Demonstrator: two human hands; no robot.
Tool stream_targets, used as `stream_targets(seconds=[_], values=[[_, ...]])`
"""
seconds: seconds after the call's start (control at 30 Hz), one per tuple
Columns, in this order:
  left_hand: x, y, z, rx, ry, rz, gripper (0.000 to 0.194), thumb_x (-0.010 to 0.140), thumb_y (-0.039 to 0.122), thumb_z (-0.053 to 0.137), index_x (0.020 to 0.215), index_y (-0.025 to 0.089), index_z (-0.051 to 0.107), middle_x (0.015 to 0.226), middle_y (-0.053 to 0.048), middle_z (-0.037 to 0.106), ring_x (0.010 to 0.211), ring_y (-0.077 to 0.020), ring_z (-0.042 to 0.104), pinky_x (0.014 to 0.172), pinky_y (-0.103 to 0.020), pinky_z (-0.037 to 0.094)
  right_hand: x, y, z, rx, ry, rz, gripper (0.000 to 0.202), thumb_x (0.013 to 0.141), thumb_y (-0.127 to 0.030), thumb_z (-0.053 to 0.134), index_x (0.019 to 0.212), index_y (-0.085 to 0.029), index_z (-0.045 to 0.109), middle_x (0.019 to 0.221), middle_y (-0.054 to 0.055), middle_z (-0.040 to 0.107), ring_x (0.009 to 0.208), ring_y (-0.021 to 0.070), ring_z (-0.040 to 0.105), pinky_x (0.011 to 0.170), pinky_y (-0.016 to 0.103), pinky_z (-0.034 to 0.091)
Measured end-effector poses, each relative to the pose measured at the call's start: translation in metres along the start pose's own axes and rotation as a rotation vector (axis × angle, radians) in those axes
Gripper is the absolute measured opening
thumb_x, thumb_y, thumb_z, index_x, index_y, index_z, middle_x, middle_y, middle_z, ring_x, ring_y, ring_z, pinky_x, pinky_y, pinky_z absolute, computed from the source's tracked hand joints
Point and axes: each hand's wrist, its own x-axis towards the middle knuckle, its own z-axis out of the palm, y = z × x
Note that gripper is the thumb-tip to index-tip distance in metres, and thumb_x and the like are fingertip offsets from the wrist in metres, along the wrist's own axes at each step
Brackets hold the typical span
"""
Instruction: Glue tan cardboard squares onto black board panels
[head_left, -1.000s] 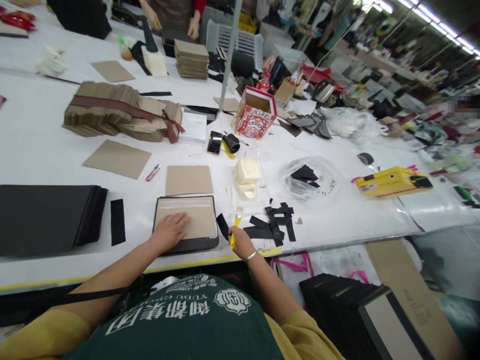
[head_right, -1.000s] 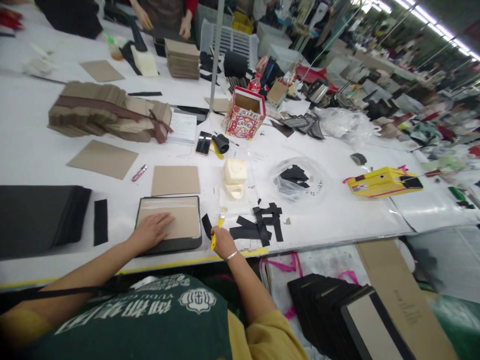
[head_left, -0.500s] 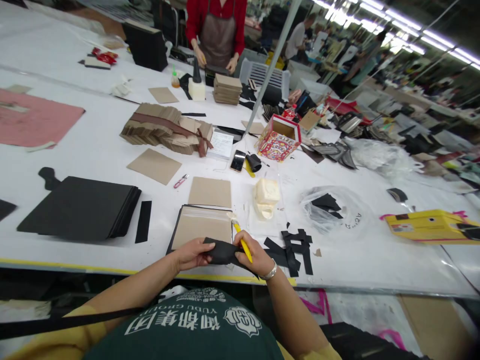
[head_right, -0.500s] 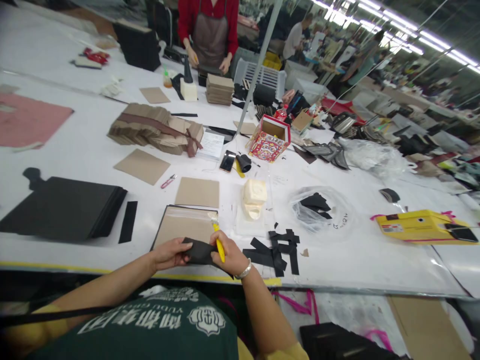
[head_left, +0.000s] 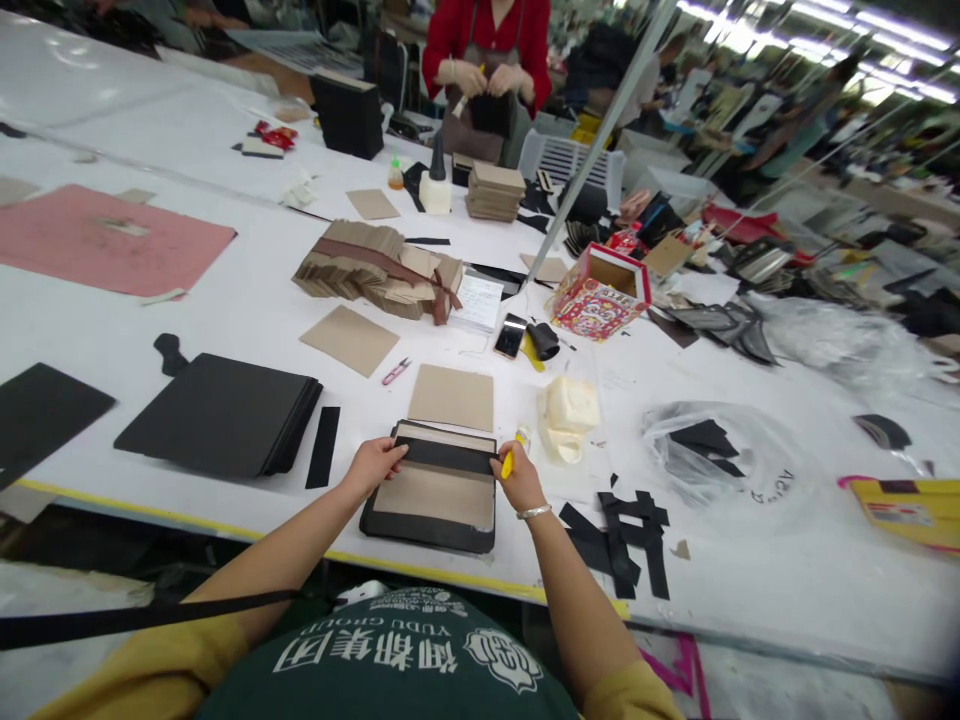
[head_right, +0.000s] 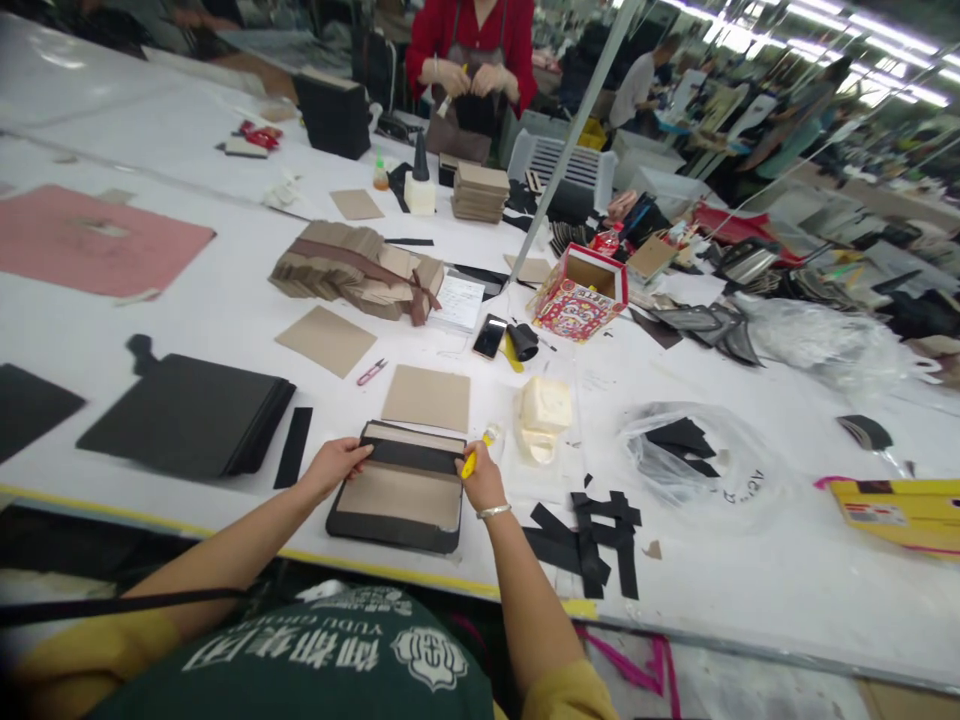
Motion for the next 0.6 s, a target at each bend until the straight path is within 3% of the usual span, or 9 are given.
stream_targets(seconds=[0.2, 0.37, 0.6], values=[[0.026, -0.007, -0.002, 0.151, 0.070, 0.030, 0.025, 0.069, 0.039, 0.051, 0.055, 0.017, 0.048, 0.043, 0.003, 0.047, 0.040, -0.0102, 0.045, 0.042, -0.022, 0.032, 0.019, 0.008, 0.020, -0.144, 0.031, 0.026, 0.015, 0.075, -0.027, 0.047, 0.088, -0.022, 0.043, 0.069, -0.002, 0.054, 0.058, 0.0141, 0.053, 0.055, 0.023, 0.037], [0.034, -0.004, -0.005, 0.424, 0.191, 0.167, 0.028, 0.068, 0.040, 0.052, 0.051, 0.018, 0.050, 0.049, 0.002, 0.052, 0.051, -0.0124, 0.048, 0.050, -0.023, 0.031, 0.027, 0.016, 0.026, -0.208, 0.047, 0.057, 0.016, 0.076, -0.028, 0.048, 0.090, -0.021, 0.044, 0.067, -0.002, 0.055, 0.058, 0.0143, 0.054, 0.055, 0.023, 0.036], [0.041, -0.007, -0.004, 0.504, 0.220, 0.124, 0.029, 0.067, 0.043, 0.052, 0.052, 0.018, 0.051, 0.050, 0.001, 0.053, 0.051, -0.0134, 0.048, 0.050, -0.023, 0.028, 0.033, 0.018, 0.029, -0.235, 0.059, 0.058, 0.015, 0.076, -0.027, 0.049, 0.089, -0.020, 0.044, 0.066, -0.002, 0.054, 0.056, 0.0140, 0.052, 0.054, 0.023, 0.035]])
